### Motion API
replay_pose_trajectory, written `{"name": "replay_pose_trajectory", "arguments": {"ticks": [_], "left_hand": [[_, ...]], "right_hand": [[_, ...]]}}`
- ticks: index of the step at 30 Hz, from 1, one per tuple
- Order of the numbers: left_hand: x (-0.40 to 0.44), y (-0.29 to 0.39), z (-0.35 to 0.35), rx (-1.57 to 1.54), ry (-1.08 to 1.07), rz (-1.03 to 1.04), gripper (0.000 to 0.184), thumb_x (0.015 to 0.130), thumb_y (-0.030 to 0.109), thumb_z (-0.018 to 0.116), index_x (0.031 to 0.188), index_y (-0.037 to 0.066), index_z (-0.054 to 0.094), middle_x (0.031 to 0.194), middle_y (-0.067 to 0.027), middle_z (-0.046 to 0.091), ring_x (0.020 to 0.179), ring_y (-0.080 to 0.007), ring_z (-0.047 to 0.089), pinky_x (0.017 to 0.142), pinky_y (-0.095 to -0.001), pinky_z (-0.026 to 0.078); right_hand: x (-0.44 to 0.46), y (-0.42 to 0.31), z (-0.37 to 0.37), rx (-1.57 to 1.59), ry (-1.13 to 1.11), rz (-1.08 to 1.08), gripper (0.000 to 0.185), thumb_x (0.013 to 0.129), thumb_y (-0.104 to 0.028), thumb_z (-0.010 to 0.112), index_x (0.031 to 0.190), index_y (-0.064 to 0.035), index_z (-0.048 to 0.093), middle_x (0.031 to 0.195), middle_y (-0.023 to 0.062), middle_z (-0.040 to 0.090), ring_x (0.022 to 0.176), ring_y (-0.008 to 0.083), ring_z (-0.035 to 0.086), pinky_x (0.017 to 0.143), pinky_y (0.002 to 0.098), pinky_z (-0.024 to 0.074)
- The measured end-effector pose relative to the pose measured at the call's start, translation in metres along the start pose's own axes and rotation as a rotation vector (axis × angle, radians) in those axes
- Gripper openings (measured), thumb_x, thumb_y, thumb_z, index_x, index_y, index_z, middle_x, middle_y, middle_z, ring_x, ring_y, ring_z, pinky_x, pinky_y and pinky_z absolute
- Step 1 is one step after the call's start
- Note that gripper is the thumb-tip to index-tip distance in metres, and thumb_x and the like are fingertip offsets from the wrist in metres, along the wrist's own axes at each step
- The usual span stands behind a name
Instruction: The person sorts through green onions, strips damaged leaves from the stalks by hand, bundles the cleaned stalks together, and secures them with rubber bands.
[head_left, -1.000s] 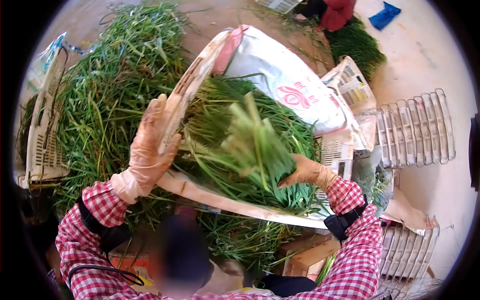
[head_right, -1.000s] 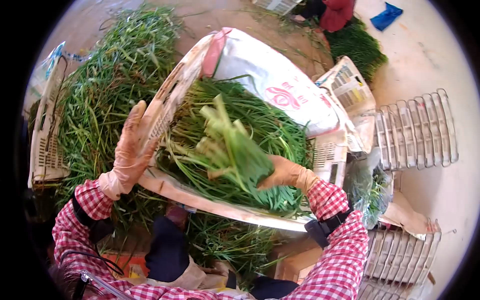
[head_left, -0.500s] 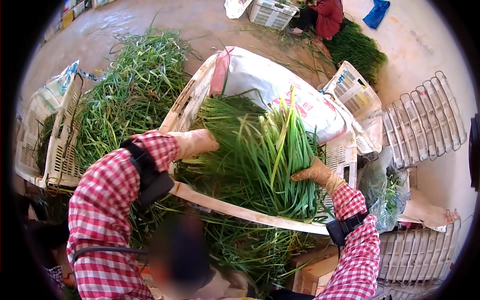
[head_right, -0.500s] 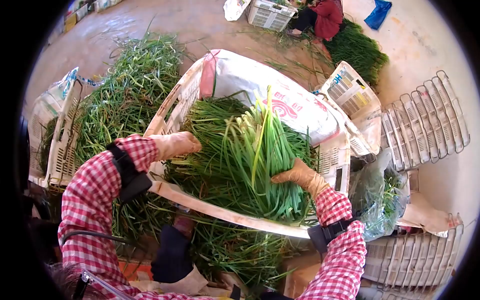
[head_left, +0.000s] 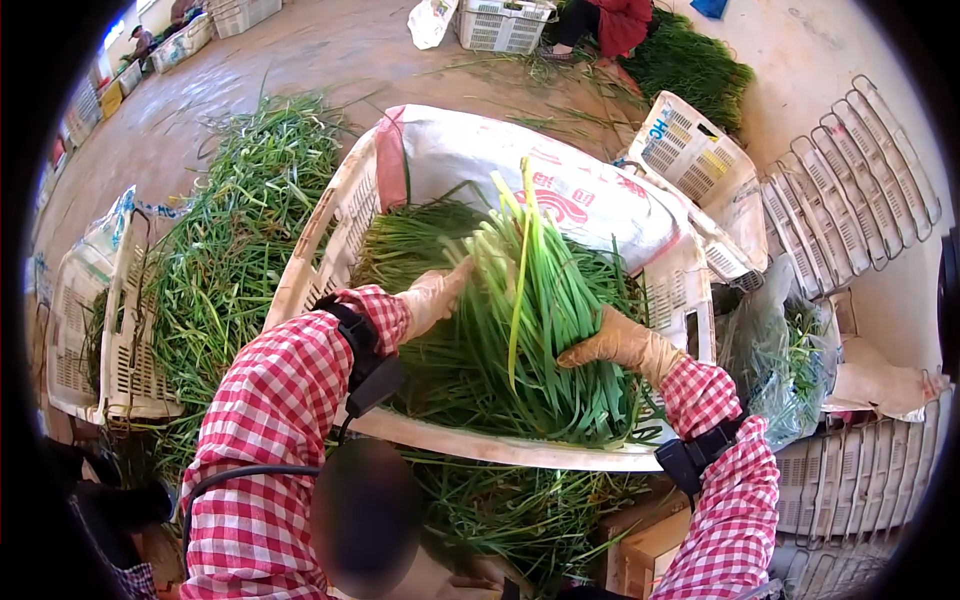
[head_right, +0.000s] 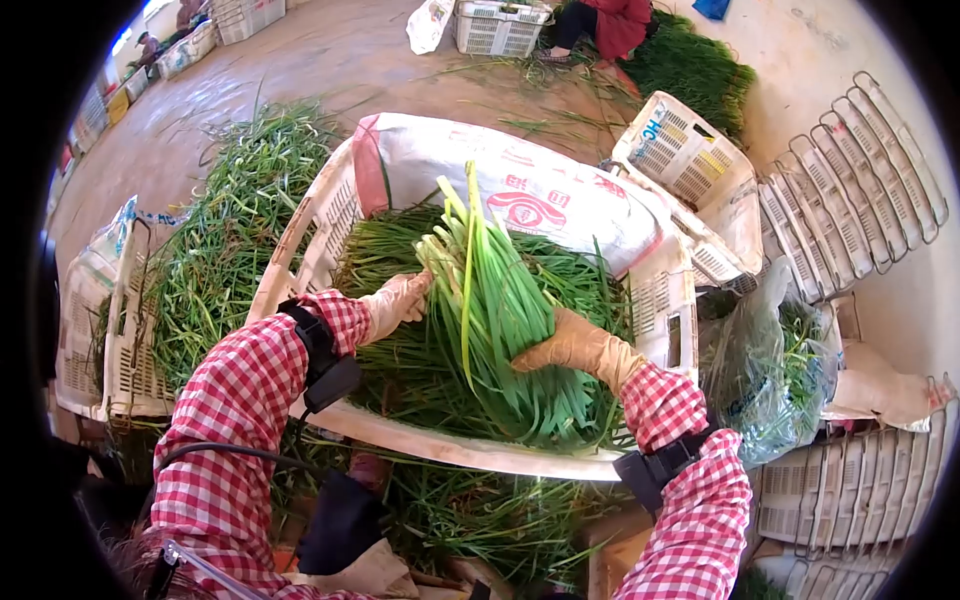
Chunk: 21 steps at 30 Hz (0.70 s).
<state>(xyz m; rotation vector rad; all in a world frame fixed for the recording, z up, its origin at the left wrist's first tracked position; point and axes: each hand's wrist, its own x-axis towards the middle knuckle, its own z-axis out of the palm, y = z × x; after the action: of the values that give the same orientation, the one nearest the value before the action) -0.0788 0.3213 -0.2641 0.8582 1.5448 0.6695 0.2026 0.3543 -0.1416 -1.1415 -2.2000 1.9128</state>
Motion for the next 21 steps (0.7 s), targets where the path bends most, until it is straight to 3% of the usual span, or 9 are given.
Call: {"name": "replay_pose_trajectory", "arguments": {"ticks": [3,4,6,7,10,13,16,18,21], "left_hand": [[-0.043,0.029,0.025,-0.304,-0.007,0.217,0.075,0.084,0.067,0.042,0.129,0.008,0.049,0.121,-0.0069,0.054,0.110,-0.0199,0.048,0.090,-0.0326,0.038],[-0.047,0.040,0.027,-0.324,-0.070,0.273,0.070,0.083,0.066,0.046,0.125,0.010,0.051,0.113,-0.0047,0.056,0.104,-0.0186,0.050,0.087,-0.0328,0.040],[0.013,0.015,0.044,-0.776,-0.281,0.486,0.070,0.080,0.067,0.051,0.122,0.012,0.051,0.108,-0.0042,0.055,0.101,-0.0204,0.050,0.089,-0.0372,0.040],[0.018,0.018,0.045,-0.874,-0.347,0.307,0.072,0.075,0.071,0.054,0.119,0.015,0.050,0.110,-0.0047,0.055,0.101,-0.0224,0.050,0.087,-0.0407,0.042],[0.051,0.012,0.060,-0.985,-0.429,0.350,0.079,0.070,0.077,0.052,0.120,0.016,0.049,0.116,-0.0045,0.052,0.101,-0.0226,0.051,0.084,-0.0423,0.044],[-0.002,0.051,0.065,-0.915,-0.606,0.334,0.098,0.064,0.085,0.044,0.132,0.016,0.039,0.127,-0.0023,0.045,0.111,-0.0215,0.047,0.092,-0.0428,0.040],[-0.035,0.065,0.065,-0.916,-0.837,0.303,0.113,0.063,0.088,0.035,0.142,0.007,0.025,0.145,-0.0099,0.031,0.130,-0.0268,0.034,0.106,-0.0440,0.028],[-0.046,0.070,0.062,-0.866,-0.920,0.267,0.113,0.063,0.087,0.039,0.143,0.009,0.022,0.145,-0.0093,0.030,0.130,-0.0257,0.033,0.107,-0.0440,0.028],[-0.057,0.081,0.078,-0.438,-0.758,0.538,0.104,0.074,0.077,0.045,0.147,0.015,0.006,0.148,-0.0136,0.021,0.135,-0.0263,0.025,0.109,-0.0438,0.023]], "right_hand": [[0.000,-0.005,0.000,-0.016,0.009,0.003,0.057,0.061,-0.005,0.082,0.113,-0.0013,0.057,0.100,0.0066,0.065,0.089,0.0155,0.059,0.084,0.0315,0.0476],[0.000,-0.004,0.000,0.009,0.011,0.007,0.058,0.061,-0.004,0.082,0.113,-0.0013,0.057,0.099,0.0066,0.065,0.089,0.0155,0.059,0.084,0.0314,0.0476],[-0.001,0.000,-0.001,0.058,0.015,0.014,0.058,0.061,-0.004,0.082,0.113,-0.0011,0.057,0.099,0.0066,0.065,0.089,0.0155,0.059,0.084,0.0311,0.0475],[-0.002,0.000,0.000,0.104,0.038,0.006,0.057,0.061,-0.004,0.082,0.112,-0.0014,0.057,0.098,0.0071,0.065,0.089,0.0164,0.060,0.084,0.0317,0.0483],[-0.006,0.005,-0.006,0.211,0.008,0.067,0.054,0.061,-0.004,0.080,0.112,-0.0026,0.060,0.103,0.0086,0.065,0.095,0.0194,0.060,0.090,0.0324,0.0446],[-0.011,0.011,-0.010,0.236,0.088,0.084,0.051,0.063,-0.002,0.076,0.112,-0.0026,0.060,0.104,0.0092,0.064,0.094,0.0195,0.059,0.089,0.0330,0.0451],[-0.015,0.014,-0.014,0.287,0.134,0.083,0.050,0.064,-0.003,0.076,0.111,-0.0027,0.060,0.103,0.0091,0.064,0.093,0.0194,0.060,0.088,0.0332,0.0459],[-0.013,0.023,-0.016,0.340,0.144,0.068,0.050,0.063,-0.002,0.078,0.110,-0.0026,0.060,0.101,0.0094,0.065,0.091,0.0195,0.062,0.088,0.0337,0.0469],[-0.009,0.030,-0.016,0.148,0.136,0.039,0.052,0.064,-0.011,0.078,0.112,-0.0025,0.060,0.104,0.0100,0.064,0.096,0.0207,0.059,0.091,0.0328,0.0437]]}}
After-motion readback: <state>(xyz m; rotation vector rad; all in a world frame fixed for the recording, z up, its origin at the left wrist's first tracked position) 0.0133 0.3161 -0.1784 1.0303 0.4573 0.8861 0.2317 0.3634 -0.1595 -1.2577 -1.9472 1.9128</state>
